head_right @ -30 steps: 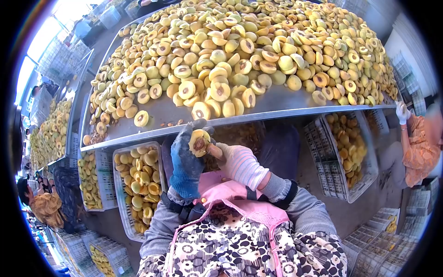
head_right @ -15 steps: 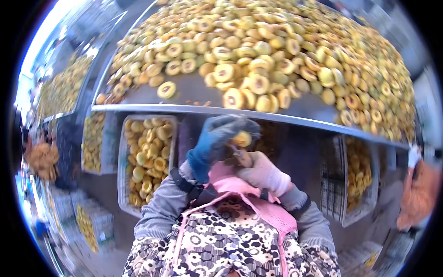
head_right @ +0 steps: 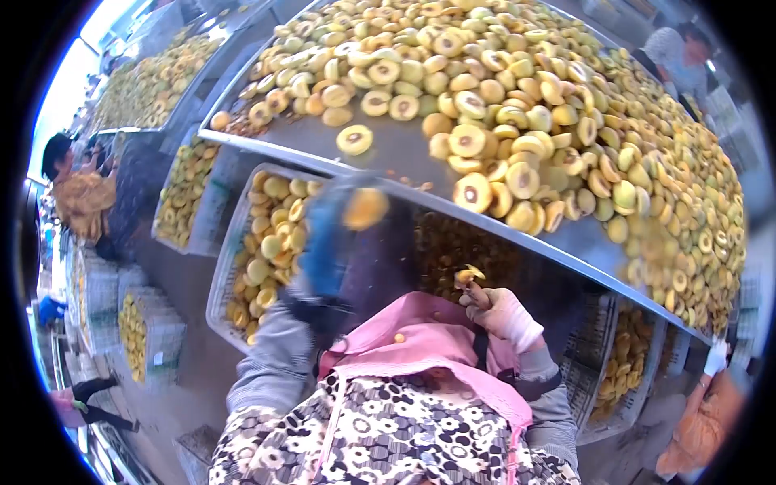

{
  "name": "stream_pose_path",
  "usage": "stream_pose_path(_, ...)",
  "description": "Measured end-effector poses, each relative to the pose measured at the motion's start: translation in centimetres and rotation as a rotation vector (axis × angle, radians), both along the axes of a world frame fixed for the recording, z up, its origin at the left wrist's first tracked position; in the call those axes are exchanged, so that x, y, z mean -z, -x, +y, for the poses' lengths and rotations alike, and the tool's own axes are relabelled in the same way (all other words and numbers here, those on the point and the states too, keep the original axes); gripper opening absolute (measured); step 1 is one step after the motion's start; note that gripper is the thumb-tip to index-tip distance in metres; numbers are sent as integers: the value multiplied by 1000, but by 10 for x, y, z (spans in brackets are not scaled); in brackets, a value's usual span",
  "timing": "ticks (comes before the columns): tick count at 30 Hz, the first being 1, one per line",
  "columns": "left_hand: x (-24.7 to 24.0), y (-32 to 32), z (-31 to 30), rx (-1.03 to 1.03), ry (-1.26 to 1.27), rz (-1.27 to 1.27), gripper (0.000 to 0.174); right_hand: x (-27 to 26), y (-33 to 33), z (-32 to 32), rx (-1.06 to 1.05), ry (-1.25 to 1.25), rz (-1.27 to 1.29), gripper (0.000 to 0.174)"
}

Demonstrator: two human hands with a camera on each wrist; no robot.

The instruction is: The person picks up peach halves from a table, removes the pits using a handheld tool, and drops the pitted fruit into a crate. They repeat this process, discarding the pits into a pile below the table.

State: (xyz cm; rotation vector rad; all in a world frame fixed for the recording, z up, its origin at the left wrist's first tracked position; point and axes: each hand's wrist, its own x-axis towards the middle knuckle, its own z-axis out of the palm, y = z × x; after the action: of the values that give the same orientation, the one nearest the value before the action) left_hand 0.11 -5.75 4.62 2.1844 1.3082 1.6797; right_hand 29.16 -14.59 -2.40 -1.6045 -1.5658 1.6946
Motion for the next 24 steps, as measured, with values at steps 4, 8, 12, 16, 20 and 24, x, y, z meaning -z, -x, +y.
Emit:
stream_pose_path(4,57,124,19,-545,660,163,37,-4,-13,8,-181,-243,-812,32)
stream_pose_path(8,47,101,52,-581,109,419,47,4,-10,12,-173,-262,-883,32)
stream_pose_path(12,35,53,119,-489,366,636,55,9,-4,11,-190,-171,-842,24)
stream_pose_path(16,44,39,150,-354,826,795,57,39,-7,9,-520,78,-1068,25)
stream_pose_path(20,66,40,136,-93,623,280,45,-1,-6,14,-226,-182,-925,25)
stream_pose_path(24,33,5,96,264,769,-760,42,-27,5,26,25,-393,-519,34)
